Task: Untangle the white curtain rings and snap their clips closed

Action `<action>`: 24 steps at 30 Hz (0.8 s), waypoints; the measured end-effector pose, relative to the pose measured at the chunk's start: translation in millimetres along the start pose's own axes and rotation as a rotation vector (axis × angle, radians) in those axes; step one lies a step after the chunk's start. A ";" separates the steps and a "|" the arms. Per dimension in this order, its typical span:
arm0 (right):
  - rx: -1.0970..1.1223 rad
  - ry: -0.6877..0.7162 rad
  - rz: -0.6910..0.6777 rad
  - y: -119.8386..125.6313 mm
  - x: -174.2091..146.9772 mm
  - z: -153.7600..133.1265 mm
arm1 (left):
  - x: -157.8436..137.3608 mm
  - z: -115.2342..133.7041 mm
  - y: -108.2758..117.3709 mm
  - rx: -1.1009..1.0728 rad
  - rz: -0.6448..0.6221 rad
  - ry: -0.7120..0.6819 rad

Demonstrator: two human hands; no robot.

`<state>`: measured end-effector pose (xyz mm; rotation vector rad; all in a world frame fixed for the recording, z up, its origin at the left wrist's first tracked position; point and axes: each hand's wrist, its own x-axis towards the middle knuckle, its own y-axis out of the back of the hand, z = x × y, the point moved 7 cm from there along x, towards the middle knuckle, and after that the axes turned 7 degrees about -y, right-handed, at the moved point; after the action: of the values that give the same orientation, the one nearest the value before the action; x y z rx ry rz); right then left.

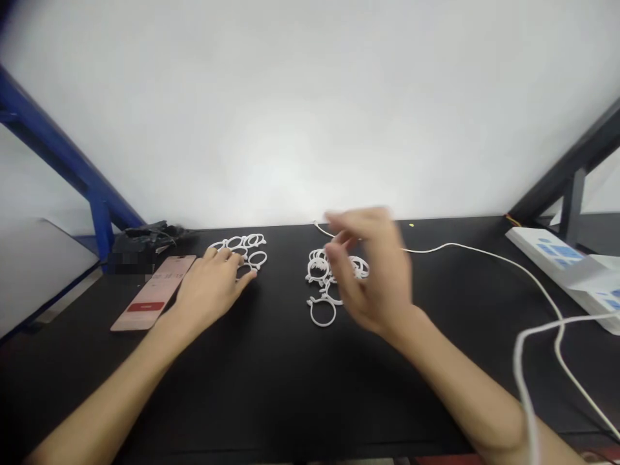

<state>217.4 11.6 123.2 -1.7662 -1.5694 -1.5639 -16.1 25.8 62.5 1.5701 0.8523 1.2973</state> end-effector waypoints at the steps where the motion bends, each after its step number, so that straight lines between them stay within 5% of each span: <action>1: -0.016 0.024 -0.064 -9.8 -4.1 1.5 | 0.1 -2.5 -13.9 0.043 -0.068 0.006; 4: -0.050 0.033 -0.335 -45.5 -24.1 8.3 | -4.7 -3.8 -26.2 -0.039 -0.149 -0.005; 9: 0.052 -0.105 -0.470 -65.2 -44.3 3.4 | -18.0 38.5 -10.5 -0.785 -0.335 -0.181; 16: 0.419 -0.582 -0.782 -80.9 -62.8 0.8 | -29.4 68.6 -13.9 -1.261 -0.458 -0.095; 20: 0.641 -0.572 -0.852 -84.4 -68.1 -9.8 | -34.7 83.0 -16.0 -1.519 -0.490 -0.237; 24: 0.594 -0.442 -0.798 -77.8 -61.8 -12.3 | -31.7 82.6 -13.6 -1.570 -0.365 -0.277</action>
<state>157.8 -1.9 44.0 -1.2406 -2.8211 -0.7634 58.3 -15.5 34.9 0.2659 -0.1745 0.9343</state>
